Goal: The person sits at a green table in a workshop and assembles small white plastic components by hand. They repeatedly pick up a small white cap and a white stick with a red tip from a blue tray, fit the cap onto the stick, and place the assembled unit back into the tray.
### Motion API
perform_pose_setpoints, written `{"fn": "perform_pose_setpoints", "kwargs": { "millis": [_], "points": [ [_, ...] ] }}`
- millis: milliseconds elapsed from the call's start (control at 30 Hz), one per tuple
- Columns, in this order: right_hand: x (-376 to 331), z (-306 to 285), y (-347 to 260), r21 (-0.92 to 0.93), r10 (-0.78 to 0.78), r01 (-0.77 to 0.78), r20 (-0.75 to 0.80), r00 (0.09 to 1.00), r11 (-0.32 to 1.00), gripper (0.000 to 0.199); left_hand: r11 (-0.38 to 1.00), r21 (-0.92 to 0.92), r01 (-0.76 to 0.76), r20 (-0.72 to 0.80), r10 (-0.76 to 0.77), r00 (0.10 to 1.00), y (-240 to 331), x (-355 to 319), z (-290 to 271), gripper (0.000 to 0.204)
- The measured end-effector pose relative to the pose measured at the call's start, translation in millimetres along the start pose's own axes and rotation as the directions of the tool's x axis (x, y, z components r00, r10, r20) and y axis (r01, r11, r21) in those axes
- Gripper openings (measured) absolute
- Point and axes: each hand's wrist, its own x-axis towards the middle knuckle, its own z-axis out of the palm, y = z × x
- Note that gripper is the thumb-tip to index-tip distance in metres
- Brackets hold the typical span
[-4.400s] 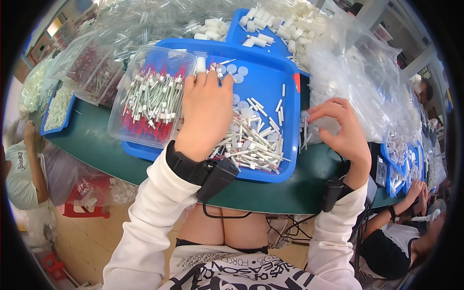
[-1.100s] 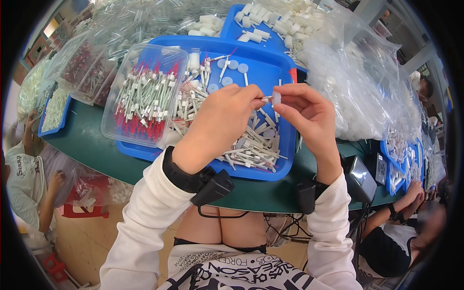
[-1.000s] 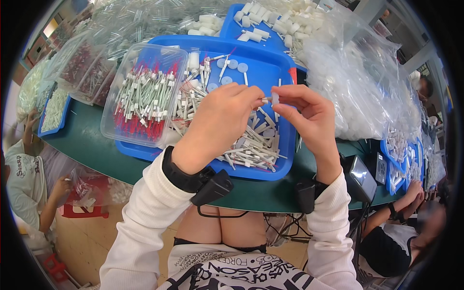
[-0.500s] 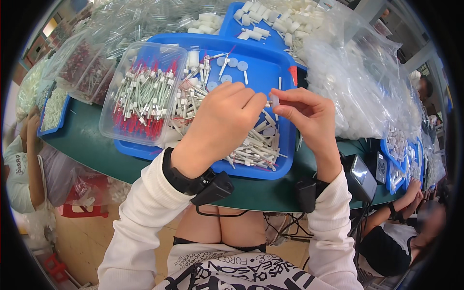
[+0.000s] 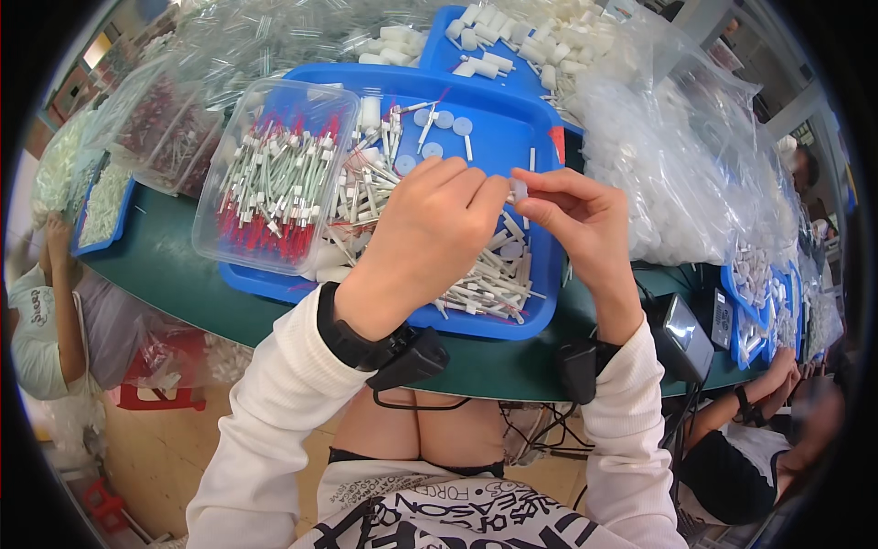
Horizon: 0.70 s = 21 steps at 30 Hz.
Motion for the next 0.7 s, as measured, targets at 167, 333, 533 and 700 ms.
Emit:
{"fn": "perform_pose_setpoints", "kwargs": {
  "millis": [167, 333, 533, 700],
  "points": [
    [-3.7, -21.4, -15.2, -0.108, -0.001, -0.006, -0.064, 0.998, 0.994, 0.024, 0.993, -0.089, 0.084, -0.092, -0.092, 0.991, -9.6, 7.1, -4.3, 0.017],
    [-19.6, -71.7, -47.6, -0.510, -0.028, 0.042, 0.035, 0.999, 0.859, 0.024, 0.941, 0.124, 0.315, -0.059, -0.310, 0.949, -41.5, 1.7, 3.0, 0.023],
    [-14.0, -67.8, -44.1, -0.799, 0.022, 0.212, 0.271, 0.962, 0.563, 0.024, 0.892, 0.277, 0.358, 0.136, -0.406, 0.904, -41.9, -3.9, 16.0, 0.020],
    [32.4, -31.7, -47.4, -0.742, -0.007, 0.146, 0.187, 0.982, 0.655, 0.027, 0.886, 0.176, 0.430, 0.038, -0.442, 0.896, -45.3, -1.6, 14.6, 0.015]
  ]
}}
